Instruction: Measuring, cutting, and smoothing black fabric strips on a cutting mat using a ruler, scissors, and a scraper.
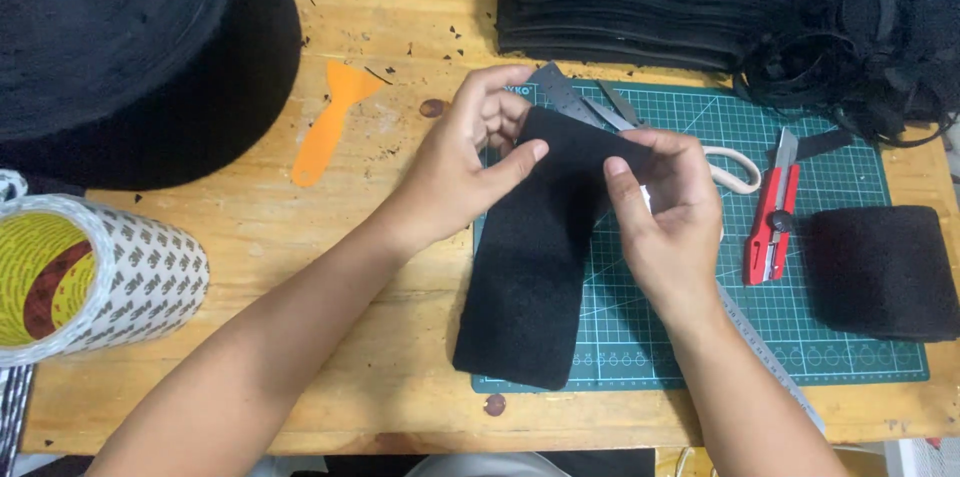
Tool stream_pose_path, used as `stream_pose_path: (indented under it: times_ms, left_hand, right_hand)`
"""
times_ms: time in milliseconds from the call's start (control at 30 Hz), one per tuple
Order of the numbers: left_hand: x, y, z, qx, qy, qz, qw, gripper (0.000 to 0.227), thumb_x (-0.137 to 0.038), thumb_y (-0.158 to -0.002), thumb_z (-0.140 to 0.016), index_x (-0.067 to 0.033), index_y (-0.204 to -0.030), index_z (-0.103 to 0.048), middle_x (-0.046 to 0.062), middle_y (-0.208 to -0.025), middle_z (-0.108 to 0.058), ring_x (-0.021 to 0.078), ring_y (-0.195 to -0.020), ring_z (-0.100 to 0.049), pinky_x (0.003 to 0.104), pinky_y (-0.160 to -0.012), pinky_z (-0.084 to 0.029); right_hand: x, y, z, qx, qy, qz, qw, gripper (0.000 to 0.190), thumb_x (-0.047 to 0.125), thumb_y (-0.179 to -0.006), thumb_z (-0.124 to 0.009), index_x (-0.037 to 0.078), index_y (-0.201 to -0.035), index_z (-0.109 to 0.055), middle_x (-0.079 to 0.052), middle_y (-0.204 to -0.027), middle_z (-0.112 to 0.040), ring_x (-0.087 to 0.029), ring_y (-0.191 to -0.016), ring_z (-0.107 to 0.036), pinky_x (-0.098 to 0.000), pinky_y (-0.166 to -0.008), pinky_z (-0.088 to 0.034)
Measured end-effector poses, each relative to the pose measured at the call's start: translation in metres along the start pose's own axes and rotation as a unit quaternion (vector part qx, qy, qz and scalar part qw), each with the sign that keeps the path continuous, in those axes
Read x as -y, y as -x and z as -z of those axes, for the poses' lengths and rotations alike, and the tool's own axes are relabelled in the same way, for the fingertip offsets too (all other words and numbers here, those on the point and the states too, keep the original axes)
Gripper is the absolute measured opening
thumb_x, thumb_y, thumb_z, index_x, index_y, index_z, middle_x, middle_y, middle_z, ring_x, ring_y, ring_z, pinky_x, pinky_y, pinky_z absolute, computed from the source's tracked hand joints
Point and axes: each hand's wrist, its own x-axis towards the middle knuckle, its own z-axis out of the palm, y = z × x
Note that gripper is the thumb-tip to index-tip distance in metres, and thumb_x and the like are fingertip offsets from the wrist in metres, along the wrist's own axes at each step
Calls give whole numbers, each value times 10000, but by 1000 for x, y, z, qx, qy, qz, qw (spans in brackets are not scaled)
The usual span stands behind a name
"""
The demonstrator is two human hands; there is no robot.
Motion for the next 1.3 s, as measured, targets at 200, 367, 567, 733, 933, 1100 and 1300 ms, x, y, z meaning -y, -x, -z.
stream_pose_path:
  times_ms: [200, 367, 567, 733, 933, 1100, 1300]
  left_hand:
    - [18, -1, -5, -29, 75, 11, 997, 341, -75, -938, -764, -51, -1251, -633, 49, -995, -701, 104, -888, -688, 227, -715, -587]
    - [19, 1, -7, -51, 78, 18, 995, 290, -89, -939, -766, -87, -1206, -652, 33, -996, -692, 85, -899, -673, 198, -696, -579]
    - [13, 1, -2, -70, 88, 15, 994, 248, -89, -950, -754, -111, -1173, -646, 11, -980, -668, 59, -883, -650, 150, -661, -555]
    - [7, 2, -2, -67, 85, 20, 994, 237, -77, -955, -746, -112, -1161, -634, 6, -981, -660, 57, -881, -649, 142, -648, -549]
    - [13, 1, -4, -69, 71, 15, 995, 196, -82, -971, -727, -111, -1140, -633, 16, -983, -663, 65, -892, -651, 137, -635, -538]
    - [11, 1, -4, -71, 68, 13, 995, 175, -84, -975, -723, -111, -1126, -637, 7, -982, -666, 57, -900, -658, 127, -629, -533]
    - [22, 1, -6, -67, 69, 2, 995, 162, -76, -975, -718, -112, -1108, -632, 22, -1016, -682, 61, -902, -658, 116, -595, -513]
  right_hand:
    - [-18, -4, 2, -25, -28, 65, 997, 271, -46, -1007, -688, -55, -1255, -579, -140, -1063, -627, -228, -969, -656, -341, -841, -561]
    - [-22, -4, 2, -37, -33, 50, 998, 342, -32, -1009, -691, -63, -1302, -516, -106, -1016, -573, -195, -958, -624, -332, -856, -558]
    - [-32, -4, 1, -29, -34, 35, 998, 330, -49, -992, -694, -73, -1274, -525, -87, -959, -565, -178, -938, -617, -331, -853, -554]
    - [-24, -5, 2, -34, -66, 29, 997, 328, -44, -986, -696, -50, -1252, -504, -76, -939, -551, -162, -921, -623, -305, -843, -562]
    - [-25, -5, 3, -39, -79, 34, 996, 280, -30, -1009, -673, -1, -1206, -476, -64, -927, -490, -145, -900, -575, -250, -737, -542]
    - [-31, -7, 5, -35, -81, 29, 996, 254, -23, -1008, -674, 13, -1160, -474, -63, -920, -518, -139, -873, -583, -235, -703, -542]
    - [-35, -4, 6, -32, -80, 26, 996, 216, -5, -1022, -668, 27, -1116, -476, -63, -910, -510, -143, -874, -580, -234, -706, -540]
